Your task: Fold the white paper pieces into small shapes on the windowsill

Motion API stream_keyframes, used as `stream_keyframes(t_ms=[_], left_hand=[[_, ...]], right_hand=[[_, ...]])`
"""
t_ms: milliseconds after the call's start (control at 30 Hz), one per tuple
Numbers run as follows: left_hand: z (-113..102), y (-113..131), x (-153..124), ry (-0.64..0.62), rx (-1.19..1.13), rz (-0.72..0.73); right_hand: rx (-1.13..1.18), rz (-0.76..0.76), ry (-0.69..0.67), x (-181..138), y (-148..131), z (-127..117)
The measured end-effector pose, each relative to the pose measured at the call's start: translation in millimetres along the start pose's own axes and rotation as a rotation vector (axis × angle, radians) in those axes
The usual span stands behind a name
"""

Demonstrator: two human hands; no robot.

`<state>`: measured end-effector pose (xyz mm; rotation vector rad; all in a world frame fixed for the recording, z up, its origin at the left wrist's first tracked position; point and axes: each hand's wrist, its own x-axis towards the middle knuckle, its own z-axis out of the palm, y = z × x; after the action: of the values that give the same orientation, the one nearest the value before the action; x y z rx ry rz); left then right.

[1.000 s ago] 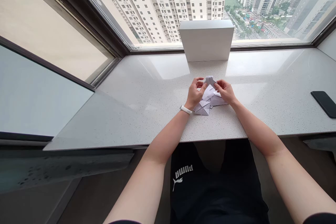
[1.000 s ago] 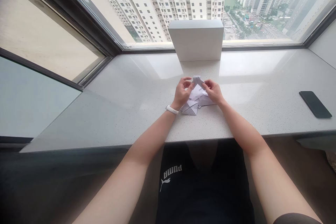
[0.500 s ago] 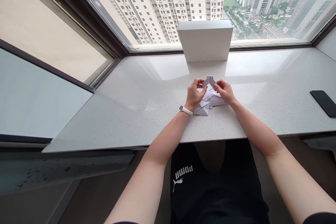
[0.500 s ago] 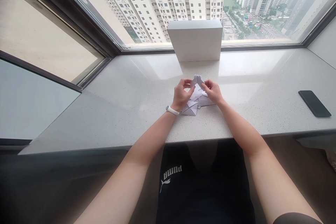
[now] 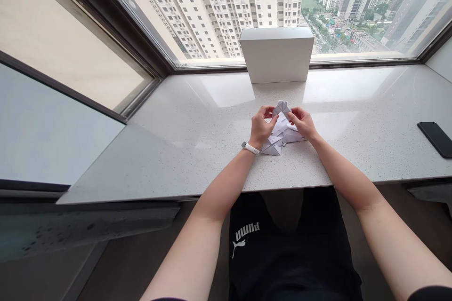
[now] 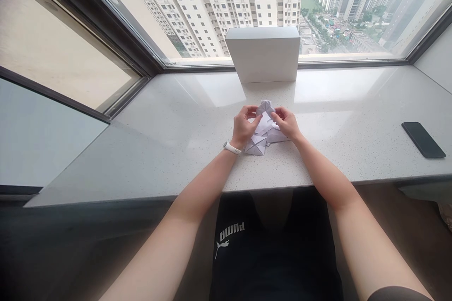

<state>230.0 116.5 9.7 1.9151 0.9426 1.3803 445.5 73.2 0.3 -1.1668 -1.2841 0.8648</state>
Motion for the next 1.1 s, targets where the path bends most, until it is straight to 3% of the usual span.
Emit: stream_keyframes(t_ms=[333, 433, 600, 767, 933, 1100], left_hand=[[2, -10, -1, -0.024, 0.027, 0.051], [0, -16, 2, -0.054, 0.043, 0.095], [-9, -32, 16, 0.073, 0.023, 0.022], [-14, -51, 30, 0.276, -0.002, -0.234], [-9, -60, 31, 0.219, -0.008, -0.265], [-8, -57, 27, 0.174, 0.008, -0.256]], right_hand=[[0.026, -0.02, 0.071, 4, 7, -3], [0.03, -0.023, 0.103, 9, 9, -14], [-0.068, 0.012, 0.277, 29, 11, -67], [-0.205, 0.284, 0.515, 66, 15, -126], [-0.423, 0.342, 0.523, 102, 19, -159], [-0.627, 0.377, 0.507, 129, 19, -175]])
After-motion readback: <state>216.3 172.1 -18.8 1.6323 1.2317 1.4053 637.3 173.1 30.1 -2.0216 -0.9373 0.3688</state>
